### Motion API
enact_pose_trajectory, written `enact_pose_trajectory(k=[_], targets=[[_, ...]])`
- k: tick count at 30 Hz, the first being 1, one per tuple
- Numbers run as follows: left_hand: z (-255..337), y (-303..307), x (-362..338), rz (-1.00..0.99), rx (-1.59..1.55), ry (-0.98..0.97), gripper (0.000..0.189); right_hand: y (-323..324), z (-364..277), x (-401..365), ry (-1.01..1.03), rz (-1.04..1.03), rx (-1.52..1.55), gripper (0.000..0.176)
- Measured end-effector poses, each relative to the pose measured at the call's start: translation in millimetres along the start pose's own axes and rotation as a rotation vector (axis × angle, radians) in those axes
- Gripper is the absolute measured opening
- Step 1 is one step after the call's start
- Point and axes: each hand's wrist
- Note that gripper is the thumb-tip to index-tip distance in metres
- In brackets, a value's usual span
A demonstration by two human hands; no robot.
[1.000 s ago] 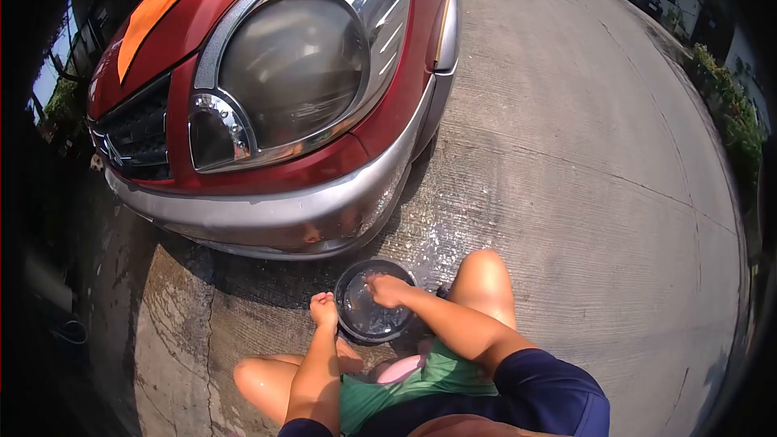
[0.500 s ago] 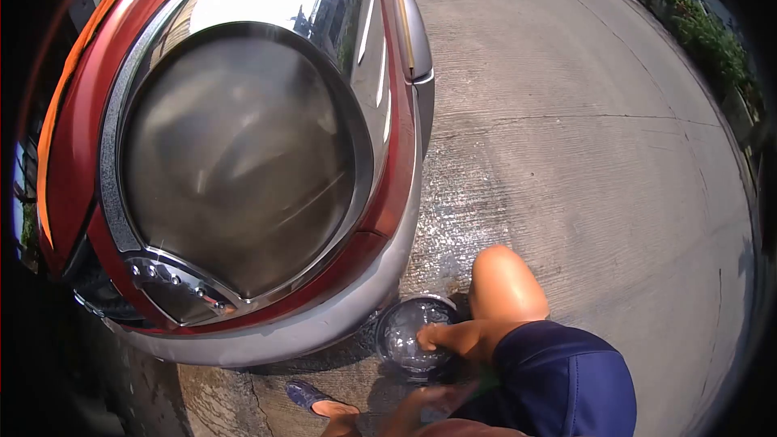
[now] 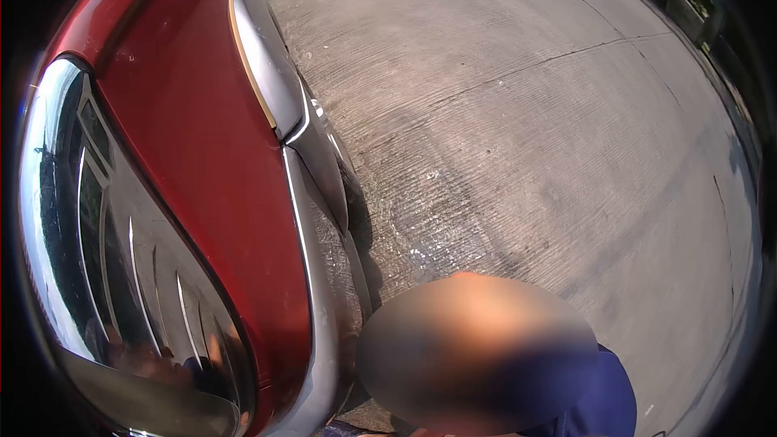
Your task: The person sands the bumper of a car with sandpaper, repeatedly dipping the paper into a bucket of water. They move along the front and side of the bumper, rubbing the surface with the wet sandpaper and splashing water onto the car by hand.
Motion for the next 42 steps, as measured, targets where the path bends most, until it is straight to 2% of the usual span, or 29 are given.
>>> enact_pose_trajectory(k=[5,11,14,15,18,20,21,22,23,24,25,26,27,28,29,30,31,32,33,34,35,37,39,42], targets=[[-2.0,22.1,-14.5,-0.043,0.058,0.041,0.044,-6.8,0.4,9.2,-0.067,0.117,0.275,0.035],[-13.2,35.2,-33.7,-0.08,0.115,0.105,0.045,-32.2,0.6,28.4,-0.133,0.351,0.67,0.037],[-37.1,31.5,-36.4,-0.118,0.161,0.142,0.045,-53.9,-15.1,55.5,-0.175,0.453,0.685,0.038],[-48.7,28.6,-37.0,-0.142,0.18,0.156,0.045,-61.6,-25.9,66.7,-0.202,0.475,0.618,0.04],[-97.9,20.1,-38.6,-0.239,0.25,0.205,0.045,-57.4,-79.3,49.6,-0.263,0.875,1.136,0.043],[-141.7,15.4,-42.6,-0.337,0.308,0.231,0.045,-44.6,-91.1,31.2,-0.221,0.944,1.261,0.049],[-169.0,10.9,-43.9,-0.403,0.342,0.239,0.045,-43.1,-87.0,49.9,-0.267,1.018,1.246,0.05],[-200.3,4.6,-47.2,-0.478,0.366,0.234,0.045,-50.8,-73.1,81.1,-0.163,1.174,1.27,0.051],[-233.3,-1.5,-49.5,-0.575,0.391,0.194,0.045,-47.0,-73.3,54.6,-0.169,1.032,1.244,0.052],[-263.3,-9.2,-54.9,-0.681,0.414,0.121,0.045,-44.6,-81.6,44.3,-0.114,1.192,1.393,0.044],[-285.0,-13.9,-58.6,-0.793,0.42,0.016,0.045,-45.2,-89.3,28.3,-0.193,1.137,1.505,0.046],[-294.7,-19.4,-56.7,-0.792,0.473,-0.039,0.045,-54.1,-70.7,64.5,-0.031,1.362,1.49,0.047],[-281.7,-33.7,-69.5,-0.668,0.588,-0.028,0.048,-56.2,-69.8,54.0,-0.032,1.383,1.408,0.049],[-263.0,-38.1,-75.2,-0.61,0.67,0.227,0.054,-59.5,-72.7,49.1,0.024,1.512,1.465,0.05],[-269.1,-37.6,-67.2,-0.638,0.778,0.096,0.059,-59.5,-85.6,28.0,-0.039,1.567,1.436,0.049],[-266.6,-41.7,-73.6,-0.582,0.82,0.071,0.058,-56.2,-105.3,4.4,-0.079,1.635,1.343,0.048],[-258.7,-42.4,-82.8,-0.527,0.881,0.046,0.058,-46.5,-140.9,-31.2,-0.025,1.67,1.343,0.049],[-257.3,-40.3,-89.1,-0.414,1.044,-0.028,0.059,-34.5,-180.2,-75.3,0.135,1.64,1.433,0.049],[-255.2,-37.8,-96.6,-0.295,1.202,-0.108,0.059,-27.2,-201.9,-94.8,0.221,1.728,1.35,0.05],[-238.2,-43.1,-118.2,-0.153,1.164,-0.081,0.058,-20.0,-223.2,-114.1,0.311,1.808,1.261,0.05],[-217.4,-52.4,-152.0,-0.017,1.115,-0.047,0.058,-11.3,-233.0,-121.3,0.355,1.944,1.094,0.051],[-200.3,-50.6,-206.2,0.284,1.105,-0.283,0.063,3.5,-258.7,-129.5,0.401,2.143,0.799,0.053],[-169.9,-48.1,-293.2,0.378,0.988,-0.479,0.058,13.6,-294.9,-123.0,0.339,2.27,0.533,0.058],[-164.0,-1.9,-365.8,0.634,0.902,-0.646,0.042,-14.7,-381.4,-57.7,0.435,2.084,0.49,0.066]])
Point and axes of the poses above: each hand's wrist, its own x-axis towards the middle knuckle, its own y-axis out of the back of the hand, z = x × y, and after that the axes turned 15 degrees about -z, right-handed
